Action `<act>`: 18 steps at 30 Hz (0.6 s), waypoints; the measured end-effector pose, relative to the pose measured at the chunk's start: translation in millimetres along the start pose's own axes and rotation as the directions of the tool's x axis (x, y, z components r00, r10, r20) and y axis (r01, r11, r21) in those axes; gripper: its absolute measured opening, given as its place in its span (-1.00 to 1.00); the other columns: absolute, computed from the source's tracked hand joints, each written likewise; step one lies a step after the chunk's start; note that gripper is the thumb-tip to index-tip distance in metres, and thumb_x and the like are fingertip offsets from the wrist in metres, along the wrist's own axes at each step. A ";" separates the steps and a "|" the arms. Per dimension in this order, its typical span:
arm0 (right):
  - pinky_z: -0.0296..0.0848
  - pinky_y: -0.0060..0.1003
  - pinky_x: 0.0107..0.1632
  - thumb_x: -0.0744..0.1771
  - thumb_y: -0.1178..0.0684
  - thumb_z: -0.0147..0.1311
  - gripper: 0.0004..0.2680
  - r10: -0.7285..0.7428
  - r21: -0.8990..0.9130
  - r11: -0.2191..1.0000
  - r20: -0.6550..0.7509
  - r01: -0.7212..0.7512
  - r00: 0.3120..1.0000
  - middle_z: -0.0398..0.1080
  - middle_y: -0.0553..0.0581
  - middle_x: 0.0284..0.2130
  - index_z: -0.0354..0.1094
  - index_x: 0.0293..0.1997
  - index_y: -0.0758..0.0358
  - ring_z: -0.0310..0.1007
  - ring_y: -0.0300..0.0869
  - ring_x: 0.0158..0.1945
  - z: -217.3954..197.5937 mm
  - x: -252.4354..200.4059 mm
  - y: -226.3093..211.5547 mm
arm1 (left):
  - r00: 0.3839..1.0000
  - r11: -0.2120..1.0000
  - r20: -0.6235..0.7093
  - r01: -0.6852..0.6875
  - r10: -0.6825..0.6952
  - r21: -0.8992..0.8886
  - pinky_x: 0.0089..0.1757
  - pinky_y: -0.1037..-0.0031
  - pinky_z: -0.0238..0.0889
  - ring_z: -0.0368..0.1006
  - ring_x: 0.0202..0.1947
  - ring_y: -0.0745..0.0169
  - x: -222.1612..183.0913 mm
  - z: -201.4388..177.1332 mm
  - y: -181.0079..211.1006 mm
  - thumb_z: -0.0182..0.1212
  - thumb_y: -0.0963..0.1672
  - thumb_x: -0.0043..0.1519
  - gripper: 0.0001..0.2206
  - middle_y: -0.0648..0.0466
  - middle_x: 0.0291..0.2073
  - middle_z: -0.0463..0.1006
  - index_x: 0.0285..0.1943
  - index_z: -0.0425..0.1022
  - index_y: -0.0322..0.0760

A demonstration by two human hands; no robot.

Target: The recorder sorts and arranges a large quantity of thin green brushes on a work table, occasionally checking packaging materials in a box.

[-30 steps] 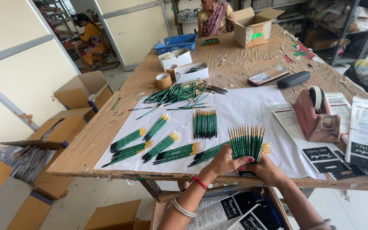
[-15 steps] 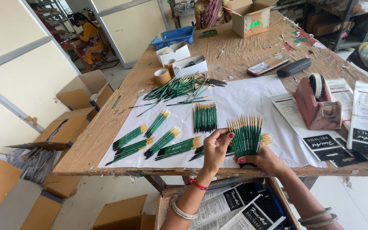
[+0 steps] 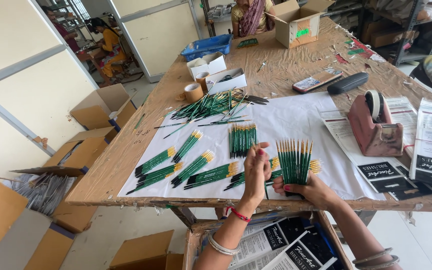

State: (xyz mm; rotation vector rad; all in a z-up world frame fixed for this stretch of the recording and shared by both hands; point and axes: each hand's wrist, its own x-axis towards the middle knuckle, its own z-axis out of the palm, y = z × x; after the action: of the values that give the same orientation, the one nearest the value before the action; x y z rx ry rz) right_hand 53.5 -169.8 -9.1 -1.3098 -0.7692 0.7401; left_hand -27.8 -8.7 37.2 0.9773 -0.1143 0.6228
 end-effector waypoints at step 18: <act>0.53 -0.22 0.03 0.32 0.25 0.11 -0.74 0.021 -0.134 0.990 -0.081 -0.032 0.997 0.60 0.22 -0.07 0.47 0.14 0.38 0.53 -0.16 -0.11 -6.8 1.0 11.0 | 0.953 0.881 0.147 -0.303 0.267 0.365 -0.08 0.60 0.29 0.38 -0.14 0.47 7.5 -19.1 -46.2 0.14 -0.05 0.49 -0.78 0.22 -0.17 0.42 -0.03 0.48 -0.30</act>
State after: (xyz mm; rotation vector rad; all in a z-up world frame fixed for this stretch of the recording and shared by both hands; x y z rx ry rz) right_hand 59.3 -171.4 -20.6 -1.4660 -0.7500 0.6623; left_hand -0.1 -8.6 -5.1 1.3861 -0.2280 0.8932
